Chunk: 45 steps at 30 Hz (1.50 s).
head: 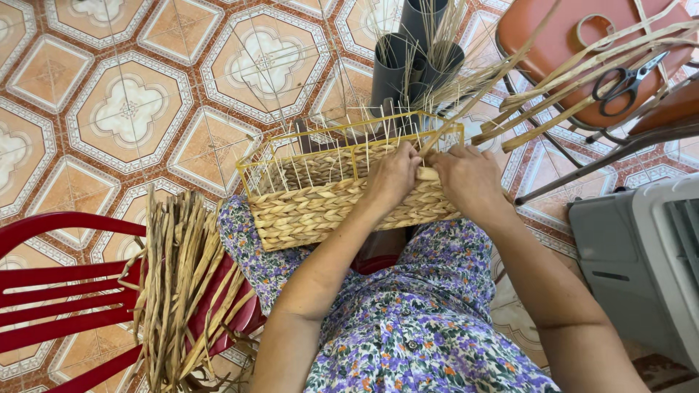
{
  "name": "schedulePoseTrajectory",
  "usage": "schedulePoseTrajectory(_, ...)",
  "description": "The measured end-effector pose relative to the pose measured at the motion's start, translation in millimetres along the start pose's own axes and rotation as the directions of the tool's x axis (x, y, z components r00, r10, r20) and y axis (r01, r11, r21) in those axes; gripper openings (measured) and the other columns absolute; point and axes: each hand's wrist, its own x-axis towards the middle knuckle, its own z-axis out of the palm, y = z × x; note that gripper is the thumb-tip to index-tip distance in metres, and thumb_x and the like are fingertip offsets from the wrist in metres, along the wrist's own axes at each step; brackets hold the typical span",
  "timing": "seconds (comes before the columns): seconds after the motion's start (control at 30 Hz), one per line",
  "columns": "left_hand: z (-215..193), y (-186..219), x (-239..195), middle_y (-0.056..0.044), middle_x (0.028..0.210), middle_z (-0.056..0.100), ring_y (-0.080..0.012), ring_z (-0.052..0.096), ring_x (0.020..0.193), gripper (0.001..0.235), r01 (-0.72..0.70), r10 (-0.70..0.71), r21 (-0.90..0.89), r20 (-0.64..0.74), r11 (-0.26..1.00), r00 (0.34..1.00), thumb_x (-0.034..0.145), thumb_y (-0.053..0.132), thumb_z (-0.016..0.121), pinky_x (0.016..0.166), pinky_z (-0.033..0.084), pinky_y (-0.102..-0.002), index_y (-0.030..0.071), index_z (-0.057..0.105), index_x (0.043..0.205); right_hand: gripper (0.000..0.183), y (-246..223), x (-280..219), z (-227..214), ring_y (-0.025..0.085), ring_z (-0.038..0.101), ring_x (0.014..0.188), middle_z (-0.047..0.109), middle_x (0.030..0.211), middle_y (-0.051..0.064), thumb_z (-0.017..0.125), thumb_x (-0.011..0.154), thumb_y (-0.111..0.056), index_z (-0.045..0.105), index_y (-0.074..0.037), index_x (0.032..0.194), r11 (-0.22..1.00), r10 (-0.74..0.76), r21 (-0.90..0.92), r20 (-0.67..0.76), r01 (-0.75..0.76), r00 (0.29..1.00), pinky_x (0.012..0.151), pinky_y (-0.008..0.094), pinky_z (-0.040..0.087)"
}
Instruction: The person weaves a rectangular basket by hand, interlacing thin dried plant strips through a vertical wire frame. They repeatedly pull new strips through the weave and tighten them to build up the basket walls.
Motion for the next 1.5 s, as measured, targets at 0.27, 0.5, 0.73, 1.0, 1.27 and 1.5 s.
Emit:
schedulePoseTrajectory(0.27, -49.1, 6.5, 9.7, -0.010, 0.078, 0.066, -0.0143, 0.069, 0.057, 0.011, 0.330, -0.140, -0.337, 0.483, 0.882, 0.865, 0.101, 0.013, 0.046, 0.049, 0.058, -0.022, 0.008, 0.049, 0.110, 0.016, 30.4, 9.9, 45.6, 0.018, 0.072, 0.074, 0.076, 0.087, 0.009, 0.072, 0.092, -0.013, 0.074, -0.005, 0.106, 0.767, 0.243, 0.569, 0.170, -0.297, 0.955, 0.067, 0.036, 0.057)
schedulePoseTrajectory(0.5, -32.3, 20.5, 26.0, -0.003, 0.078, 0.066, -0.0132, 0.063, 0.065, 0.011, 0.188, -0.152, -0.044, 0.424, 0.981, 0.893, 0.099, 0.020, 0.058, 0.058, 0.054, -0.028, 0.011, 0.065, 0.101, 0.013, 20.9, -17.5, 41.4, 0.015, 0.072, 0.081, 0.075, 0.092, 0.004, 0.071, 0.098, -0.016, 0.073, -0.009, 0.109, 0.786, 0.188, 0.610, -0.074, -0.105, 0.979, 0.072, 0.032, 0.057)
schedulePoseTrajectory(0.73, -20.1, 0.8, 21.0, -0.002, 0.087, 0.074, -0.0122, 0.069, 0.076, 0.015, -0.017, 0.042, -0.075, 0.349, 0.997, 0.936, 0.099, 0.024, 0.062, 0.070, 0.055, -0.028, 0.017, 0.073, 0.106, 0.029, 40.1, -17.2, -5.1, 0.029, 0.066, 0.096, 0.070, 0.103, 0.008, 0.079, 0.081, -0.039, 0.078, -0.016, 0.100, 0.995, 0.000, -0.102, -0.069, -0.007, 0.998, 0.078, 0.046, 0.054)
schedulePoseTrajectory(1.0, -12.6, -1.8, 15.8, 0.002, 0.095, 0.075, -0.0070, 0.067, 0.052, 0.022, 0.296, -0.191, -0.343, 0.306, 0.892, 0.933, 0.097, 0.031, 0.063, 0.052, 0.061, -0.024, 0.021, 0.076, 0.112, 0.032, 87.7, -16.0, 20.2, 0.032, 0.068, 0.085, 0.072, 0.093, 0.011, 0.074, 0.097, -0.046, 0.078, -0.015, 0.099, 0.961, 0.209, 0.097, 0.351, -0.257, 0.913, 0.075, 0.043, 0.052)
schedulePoseTrajectory(1.27, 7.1, -18.5, -38.0, -0.003, 0.084, 0.076, -0.0070, 0.068, 0.062, 0.015, 0.064, -0.162, -0.438, -0.190, 0.897, 0.968, 0.104, 0.029, 0.070, 0.053, 0.058, -0.022, 0.015, 0.071, 0.108, 0.022, 71.5, -43.7, 1.7, 0.026, 0.068, 0.088, 0.068, 0.102, 0.012, 0.077, 0.103, -0.027, 0.074, -0.006, 0.103, 0.952, 0.157, 0.276, -0.072, -0.132, 0.985, 0.076, 0.042, 0.053)
schedulePoseTrajectory(1.5, -1.5, -0.1, -14.0, -0.011, 0.120, 0.078, -0.0096, 0.074, 0.061, 0.029, 0.156, -0.125, -0.495, 0.095, 0.855, 0.988, 0.105, 0.012, 0.056, 0.055, 0.063, -0.020, 0.009, 0.048, 0.133, 0.021, 29.5, -46.3, -2.4, 0.024, 0.071, 0.081, 0.073, 0.089, 0.004, 0.074, 0.092, -0.028, 0.069, -0.010, 0.101, 0.983, -0.020, 0.183, 0.148, -0.008, 0.989, 0.074, 0.042, 0.053)
